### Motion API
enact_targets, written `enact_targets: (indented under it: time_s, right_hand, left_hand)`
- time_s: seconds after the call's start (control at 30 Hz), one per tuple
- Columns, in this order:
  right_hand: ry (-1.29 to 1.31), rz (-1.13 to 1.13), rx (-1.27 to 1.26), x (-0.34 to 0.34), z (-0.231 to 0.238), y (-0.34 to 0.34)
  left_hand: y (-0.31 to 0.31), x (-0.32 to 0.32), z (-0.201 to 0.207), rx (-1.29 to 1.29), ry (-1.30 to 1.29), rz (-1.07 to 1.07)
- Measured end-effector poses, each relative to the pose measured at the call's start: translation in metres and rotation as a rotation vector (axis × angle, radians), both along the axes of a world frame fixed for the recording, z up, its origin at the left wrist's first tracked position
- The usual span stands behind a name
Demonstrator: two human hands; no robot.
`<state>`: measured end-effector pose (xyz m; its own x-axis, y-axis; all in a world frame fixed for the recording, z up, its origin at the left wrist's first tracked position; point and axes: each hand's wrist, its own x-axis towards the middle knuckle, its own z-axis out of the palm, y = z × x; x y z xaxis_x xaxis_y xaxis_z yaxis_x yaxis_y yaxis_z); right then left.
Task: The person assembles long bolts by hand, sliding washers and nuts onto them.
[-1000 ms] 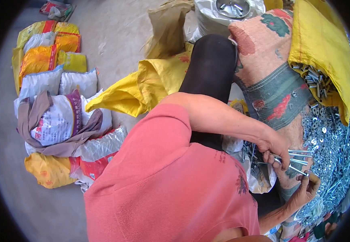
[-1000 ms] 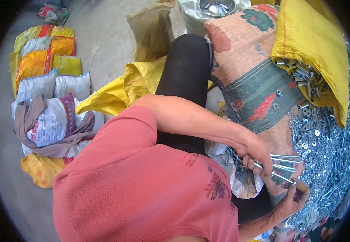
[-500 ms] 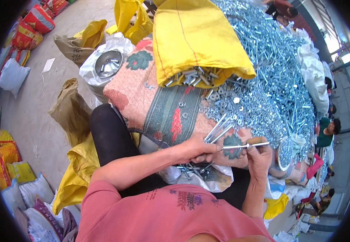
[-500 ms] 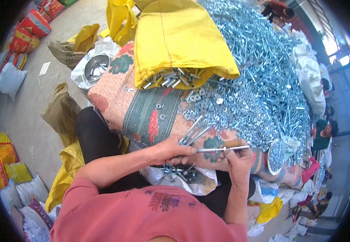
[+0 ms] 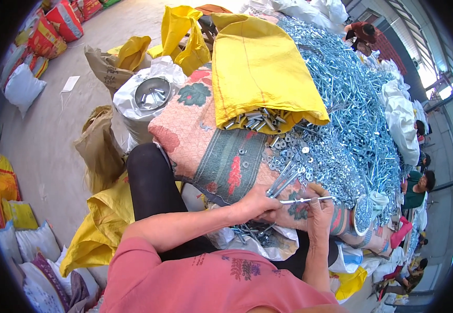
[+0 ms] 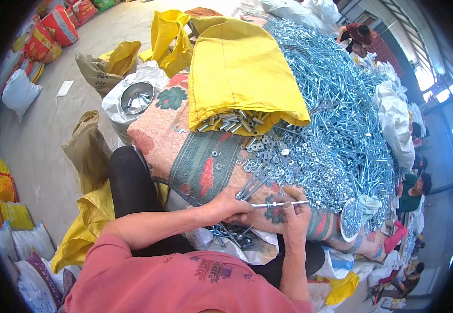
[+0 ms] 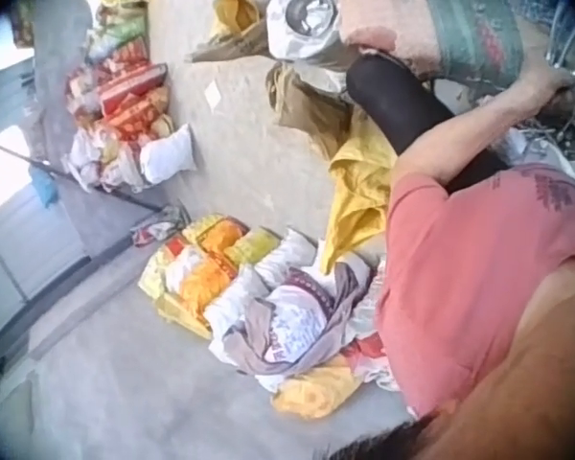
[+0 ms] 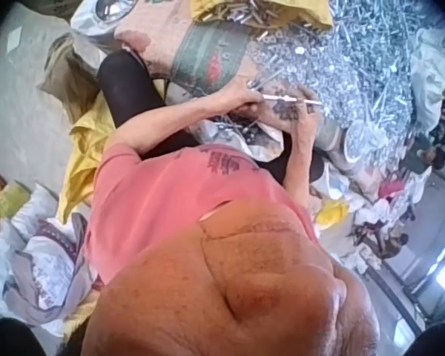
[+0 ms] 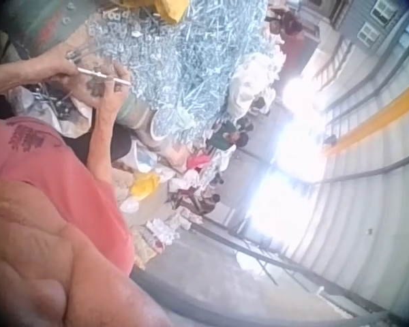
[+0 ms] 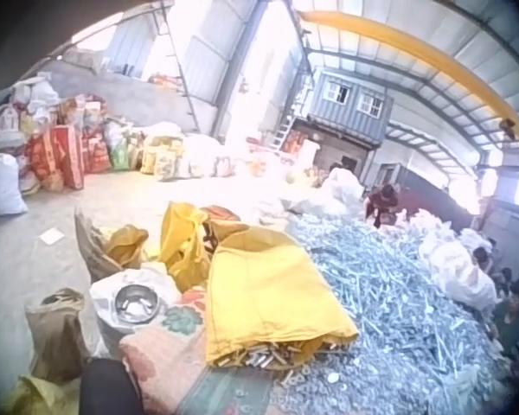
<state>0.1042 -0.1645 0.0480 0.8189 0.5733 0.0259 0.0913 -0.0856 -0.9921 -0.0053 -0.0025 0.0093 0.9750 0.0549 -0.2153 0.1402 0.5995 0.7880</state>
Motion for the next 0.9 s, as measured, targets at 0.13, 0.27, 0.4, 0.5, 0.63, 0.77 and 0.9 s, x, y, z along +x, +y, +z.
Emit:
enact_targets:
  time_s: [0.13, 0.27, 0.4, 0.5, 0.63, 0.77, 0.9]
  right_hand:
    - [0.163, 0.067, -0.122, 0.007, 0.002, -0.015]
    - [0.015, 0.018, -0.100, -0.006, 0.011, -0.002]
    - [0.127, -0.011, -0.268, 0.004, 0.004, -0.015]
    - [0.115, 0.002, -0.069, 0.006, 0.005, -0.003]
    - [0.378, 0.254, -0.188, 0.045, -0.022, -0.041]
    - [0.225, 0.022, 0.031, 0.010, -0.002, -0.001]
    - [0.441, 0.375, -0.073, 0.030, -0.009, -0.029]
  left_hand:
    - [0.005, -0.003, 0.010, -0.027, 0.026, -0.001]
    - [-0.002, -0.008, 0.005, -0.075, 0.054, -0.050]
    - [0.001, 0.000, 0.007, -0.015, 0.116, 0.028]
    - [0.007, 0.004, 0.001, -0.020, 0.125, -0.080]
    - [0.006, 0.006, 0.001, -0.027, 0.111, -0.047]
    - [0.006, 0.006, -0.004, -0.080, 0.103, -0.081]
    - [0.007, 0.008, -0.007, -0.113, 0.141, -0.114]
